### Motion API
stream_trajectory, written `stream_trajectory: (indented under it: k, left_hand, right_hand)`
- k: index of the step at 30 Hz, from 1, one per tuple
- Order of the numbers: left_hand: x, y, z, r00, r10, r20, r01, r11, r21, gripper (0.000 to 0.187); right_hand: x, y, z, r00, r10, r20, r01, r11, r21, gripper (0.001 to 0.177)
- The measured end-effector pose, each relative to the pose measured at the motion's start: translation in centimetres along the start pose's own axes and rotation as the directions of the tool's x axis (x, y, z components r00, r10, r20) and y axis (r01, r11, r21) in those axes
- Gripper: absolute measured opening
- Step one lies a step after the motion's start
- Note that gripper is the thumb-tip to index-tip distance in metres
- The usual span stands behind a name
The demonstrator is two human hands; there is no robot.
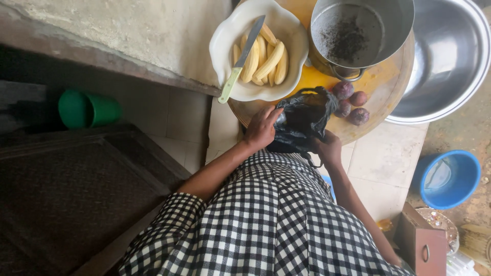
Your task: Peeling and slicing an onion using a large knife.
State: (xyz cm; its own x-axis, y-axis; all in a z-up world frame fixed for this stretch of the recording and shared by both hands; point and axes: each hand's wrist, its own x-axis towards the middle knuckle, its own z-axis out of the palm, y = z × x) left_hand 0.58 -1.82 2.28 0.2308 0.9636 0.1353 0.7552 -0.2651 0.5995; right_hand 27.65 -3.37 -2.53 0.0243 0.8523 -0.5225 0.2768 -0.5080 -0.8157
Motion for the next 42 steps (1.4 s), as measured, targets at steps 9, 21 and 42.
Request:
stream_trajectory:
  k: [9, 21, 42]
  left_hand:
    - [1.2, 4.2, -3.6, 0.972, 0.233, 0.020, -0.230, 0.968, -0.098, 0.096]
    - [0.8, 5.2, -4.8, 0.997, -0.037, 0.068, 0.066, 0.854, -0.515, 0.022]
    - [-3.8, 8.1, -11.1, 0.928, -0.027, -0.372, -0.212, 0.783, -0.585, 0.075]
  right_hand:
    - [-3.7, -11.2, 2.0, 0.937, -0.330, 0.110, 0.344, 0.929, -0.137, 0.031]
    - [-4.9, -13.5, 2.1, 0.534, -0.814, 0.229, 0.751, 0.333, -0.570, 0.123]
    - [-7.1, -19.5, 5.5, 0.824, -0.508, 0.250, 0.512, 0.857, 0.053, 0.038]
